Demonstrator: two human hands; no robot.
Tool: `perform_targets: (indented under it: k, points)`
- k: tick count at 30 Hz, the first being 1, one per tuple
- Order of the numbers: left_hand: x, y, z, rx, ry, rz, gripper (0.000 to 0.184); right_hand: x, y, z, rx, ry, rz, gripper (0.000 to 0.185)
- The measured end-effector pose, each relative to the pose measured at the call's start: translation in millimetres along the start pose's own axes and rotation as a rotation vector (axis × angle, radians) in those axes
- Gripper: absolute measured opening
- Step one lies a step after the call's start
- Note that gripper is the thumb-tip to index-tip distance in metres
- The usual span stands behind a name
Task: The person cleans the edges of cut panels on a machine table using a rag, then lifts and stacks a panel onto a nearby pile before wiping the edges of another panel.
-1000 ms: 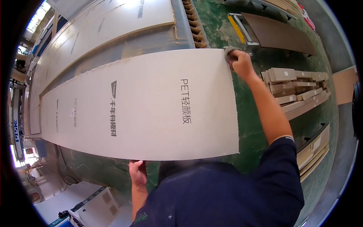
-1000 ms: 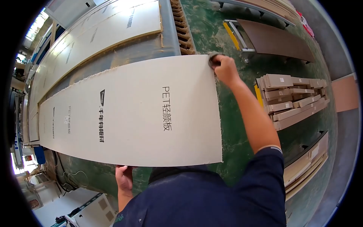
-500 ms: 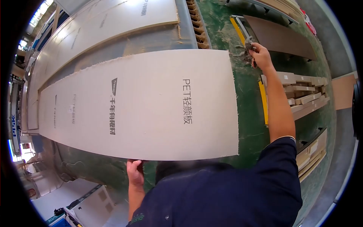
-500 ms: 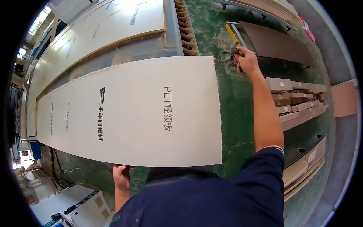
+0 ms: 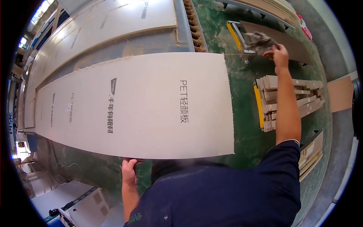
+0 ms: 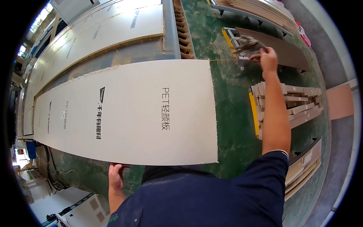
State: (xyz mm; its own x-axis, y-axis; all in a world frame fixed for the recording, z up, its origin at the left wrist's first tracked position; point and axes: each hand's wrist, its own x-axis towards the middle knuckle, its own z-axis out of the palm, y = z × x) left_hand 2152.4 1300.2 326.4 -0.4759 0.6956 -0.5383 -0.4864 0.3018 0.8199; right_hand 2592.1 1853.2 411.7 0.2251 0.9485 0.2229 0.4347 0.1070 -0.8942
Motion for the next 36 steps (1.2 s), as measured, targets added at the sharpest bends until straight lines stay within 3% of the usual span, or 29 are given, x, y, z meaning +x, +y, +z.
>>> perform_targets:
  k: [4,6,8,11,13,15,19,22,24,26,30,31,33,34,36]
  points:
    - [4,-5,-18,0.142,-0.014,0.027,0.032,81,-38,-77,0.649,0.248,0.177,0.018]
    - [5,-5,-17,0.142,-0.026,0.030,0.031,135,-58,-143,0.864,0.274,-0.019,0.018]
    - [4,-3,-12,0.118,-0.020,0.026,0.031,92,-133,-153,0.787,0.409,-0.211,0.009]
    - [3,-4,-10,0.116,-0.014,0.014,0.029,49,-170,-143,0.397,0.350,-0.291,0.014]
    - [6,-5,-13,0.182,-0.019,0.009,0.027,55,-148,-145,0.229,-0.052,-0.252,0.024]
    - [6,-3,-23,0.306,-0.015,0.005,0.025,6,-158,-111,0.196,-0.231,-0.177,0.026]
    - [-19,65,-14,0.979,-0.280,-0.175,0.024,-62,-176,-73,0.017,-0.533,-0.117,0.029]
    - [-30,113,10,0.711,-0.405,-0.144,0.029,-101,-188,-48,0.011,-0.818,-0.190,0.025]
    - [-23,136,42,0.763,-0.425,0.145,0.032,-119,-196,-33,-0.101,-1.032,-0.192,0.023]
    - [-9,156,90,0.762,-0.418,0.427,0.042,-146,-208,-15,-0.092,-1.192,-0.377,0.020]
    - [27,162,185,0.661,-0.624,0.901,0.064,-194,-225,14,-0.172,-1.234,-0.665,0.017]
    - [35,156,206,0.712,-0.566,1.020,0.058,-202,-227,17,-0.184,-1.202,-0.695,0.017]
    - [45,160,233,0.775,-0.643,0.907,0.039,-212,-226,19,-0.244,-1.042,-0.716,0.016]
    - [46,162,242,0.781,-0.771,0.671,0.028,-217,-222,19,-0.276,-0.957,-0.723,0.016]
    - [52,142,255,0.635,-0.609,0.684,0.019,-230,-196,23,-0.288,-0.615,-0.802,0.008]
